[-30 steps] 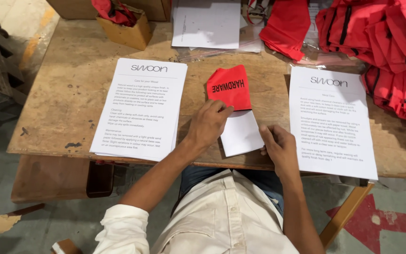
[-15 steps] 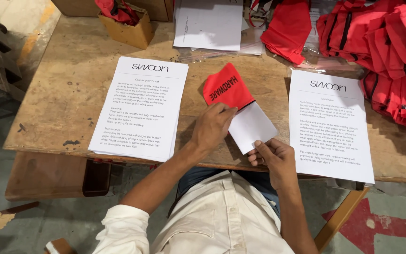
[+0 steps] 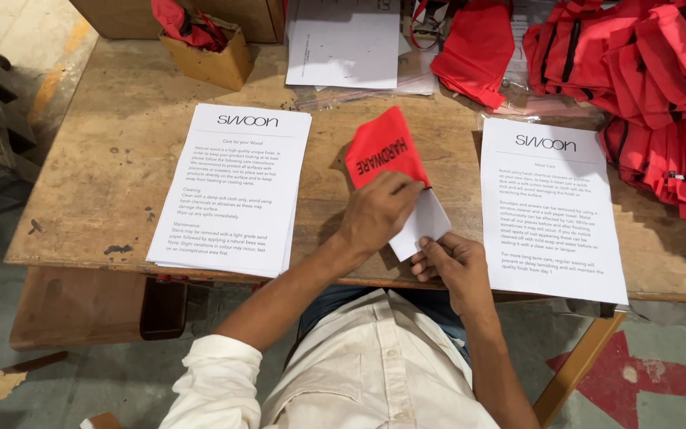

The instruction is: The person folds white printed care-instruction sheets in half on a wooden workbench and inserts the folded sheets into red fabric pouches, stacking completed papers and handling the red pouches one at a time.

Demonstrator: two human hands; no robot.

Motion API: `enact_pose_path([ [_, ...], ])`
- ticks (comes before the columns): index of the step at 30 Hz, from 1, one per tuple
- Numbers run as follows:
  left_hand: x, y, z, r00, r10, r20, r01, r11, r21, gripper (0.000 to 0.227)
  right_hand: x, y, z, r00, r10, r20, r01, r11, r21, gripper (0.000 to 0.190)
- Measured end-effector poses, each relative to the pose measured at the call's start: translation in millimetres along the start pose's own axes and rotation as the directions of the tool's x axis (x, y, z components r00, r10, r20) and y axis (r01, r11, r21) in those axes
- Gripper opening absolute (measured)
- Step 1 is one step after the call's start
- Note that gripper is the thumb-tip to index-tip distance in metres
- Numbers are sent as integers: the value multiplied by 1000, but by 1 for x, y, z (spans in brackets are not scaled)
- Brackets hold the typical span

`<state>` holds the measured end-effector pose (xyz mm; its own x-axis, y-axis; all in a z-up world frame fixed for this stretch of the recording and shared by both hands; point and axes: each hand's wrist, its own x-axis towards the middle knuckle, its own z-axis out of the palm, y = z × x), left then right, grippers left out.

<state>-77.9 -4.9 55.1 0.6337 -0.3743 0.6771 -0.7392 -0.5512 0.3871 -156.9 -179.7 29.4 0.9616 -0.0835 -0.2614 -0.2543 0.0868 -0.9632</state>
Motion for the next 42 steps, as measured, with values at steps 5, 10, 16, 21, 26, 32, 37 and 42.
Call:
enact_pose_path([
  [5,-16,-3,-5,998,-59,17,58,998,28,39,3,-4,0,993,-107,-39,110,990,83,18],
  [10,-20,13,-2,999,-32,1,32,999,-43,33,11,4,3,989,-134,-58,139,985,100,17],
  [16,-10,3,14,998,-7,64,11,999,-51,30,9,0,7,989,-143,-32,146,985,96,18],
  [21,-6,16,-4,998,10,56,-5,995,-95,33,14,2,6,985,-168,-37,171,980,103,17],
  [26,3,19,-14,999,-47,14,48,988,-146,28,4,0,12,939,-329,-99,335,941,51,11],
  [32,4,19,-16,976,-198,95,219,908,-358,23,-1,-6,5,720,-692,-55,632,686,-360,29],
  [37,6,17,-20,939,-291,181,341,850,-402,24,1,0,1,848,-523,-86,527,850,18,38],
  [42,6,16,-19,941,-288,179,337,849,-406,23,1,0,3,887,-456,-72,460,886,55,41],
])
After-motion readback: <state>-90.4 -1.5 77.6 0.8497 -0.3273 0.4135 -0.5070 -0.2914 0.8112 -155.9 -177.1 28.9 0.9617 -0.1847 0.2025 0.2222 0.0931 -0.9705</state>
